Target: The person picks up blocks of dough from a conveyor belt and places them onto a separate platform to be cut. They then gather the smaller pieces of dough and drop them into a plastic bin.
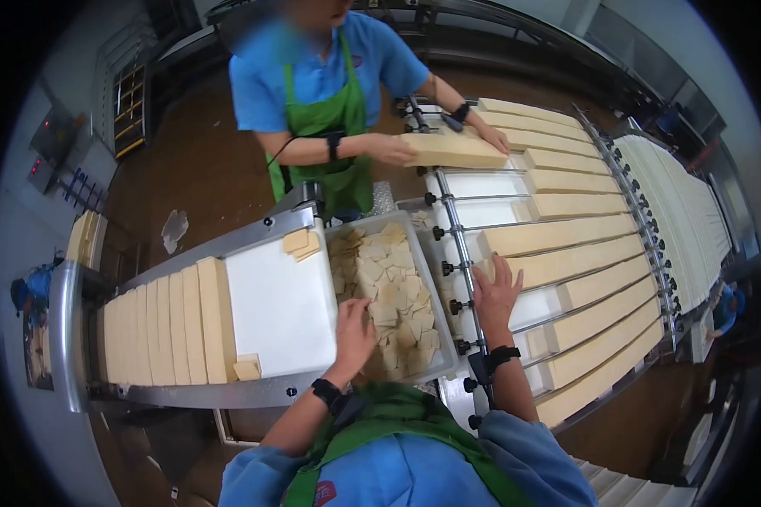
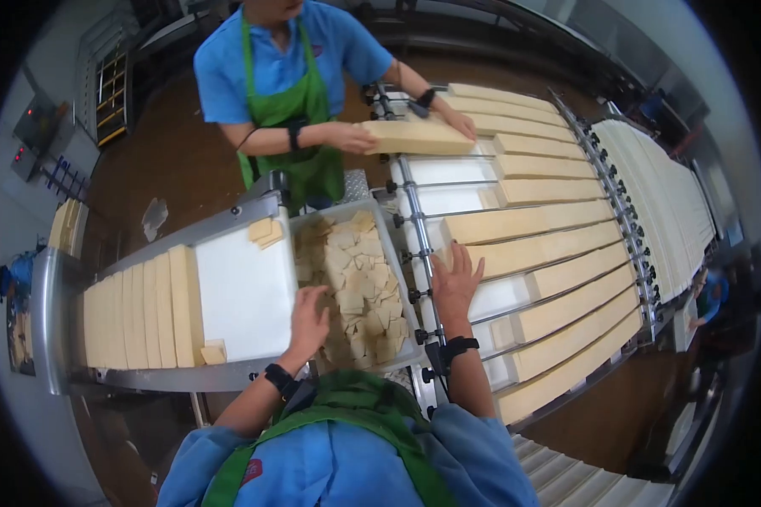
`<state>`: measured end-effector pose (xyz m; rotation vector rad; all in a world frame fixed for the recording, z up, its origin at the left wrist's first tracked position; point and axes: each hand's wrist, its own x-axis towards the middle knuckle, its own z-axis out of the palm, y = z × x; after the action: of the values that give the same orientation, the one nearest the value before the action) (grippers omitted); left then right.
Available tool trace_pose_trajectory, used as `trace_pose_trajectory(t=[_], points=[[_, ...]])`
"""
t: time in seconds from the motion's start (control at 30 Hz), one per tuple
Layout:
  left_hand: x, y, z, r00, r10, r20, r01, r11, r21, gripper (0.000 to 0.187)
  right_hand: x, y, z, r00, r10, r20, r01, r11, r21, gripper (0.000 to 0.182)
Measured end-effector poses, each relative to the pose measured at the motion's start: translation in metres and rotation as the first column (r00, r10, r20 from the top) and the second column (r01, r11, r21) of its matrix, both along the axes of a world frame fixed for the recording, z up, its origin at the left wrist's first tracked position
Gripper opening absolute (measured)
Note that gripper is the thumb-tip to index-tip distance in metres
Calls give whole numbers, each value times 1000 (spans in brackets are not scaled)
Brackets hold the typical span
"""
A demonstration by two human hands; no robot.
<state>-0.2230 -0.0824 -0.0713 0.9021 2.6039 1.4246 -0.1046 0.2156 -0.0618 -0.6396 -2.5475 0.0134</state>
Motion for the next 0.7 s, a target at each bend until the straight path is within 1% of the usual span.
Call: trace_pose_trajectory(t=[0.03, 0.1, 0.13, 0.17, 0.2, 0.23, 0.27, 0.33, 0.37, 0.4, 0.47, 0.6, 0.67, 0.7], points=[[-1, -18, 2, 999, 50, 23, -49, 998, -41, 49, 0, -2, 1, 1000, -8, -4, 8, 1000, -8, 39], [-1, -49, -4, 988, 144, 49, -143, 989, -28, 46, -3, -6, 1, 999, -14, -41, 13, 999, -34, 39], [-2, -64, -7, 983, 175, 56, -174, 984, -32, 46, -4, -9, 2, 999, -1, -40, 0, 999, -32, 39], [1, -78, -11, 980, 188, 57, -187, 982, -29, 46, -4, -10, 4, 1000, -26, -18, 25, 1000, -19, 39], [5, -90, -10, 966, 238, 105, -236, 971, -25, 45, -5, -10, 6, 999, -50, 3, 50, 999, -4, 39], [7, -100, -10, 946, 285, 153, -285, 958, -23, 44, -6, -10, 6, 998, -56, 27, 56, 998, 3, 33], [7, -109, -11, 942, 298, 157, -298, 954, -22, 44, -8, -10, 7, 999, -42, 30, 42, 999, 6, 33], [12, -126, -18, 920, 359, 158, -353, 933, -68, 44, -9, -6, 5, 995, -76, 71, 73, 997, 33, 26], [13, -132, -22, 917, 368, 153, -364, 930, -52, 44, -11, -4, 4, 994, -76, 76, 73, 996, 44, 20], [15, -137, -24, 913, 376, 159, -373, 926, -52, 44, -11, -3, 7, 995, -66, 81, 63, 997, 47, 20], [17, -143, -26, 918, 367, 149, -367, 930, -32, 44, -13, -1, 13, 981, -83, 173, 78, 996, 38, 19], [20, -146, -27, 898, 397, 192, -406, 914, 9, 42, -12, 4, 10, 979, -72, 190, 73, 997, 3, 20], [20, -150, -29, 904, 374, 206, -389, 921, 33, 40, -9, 8, 2, 973, -80, 215, 93, 994, -50, 36], [19, -153, -28, 902, 378, 209, -393, 919, 33, 40, -8, 9, -2, 973, -76, 217, 89, 995, -48, 36]])
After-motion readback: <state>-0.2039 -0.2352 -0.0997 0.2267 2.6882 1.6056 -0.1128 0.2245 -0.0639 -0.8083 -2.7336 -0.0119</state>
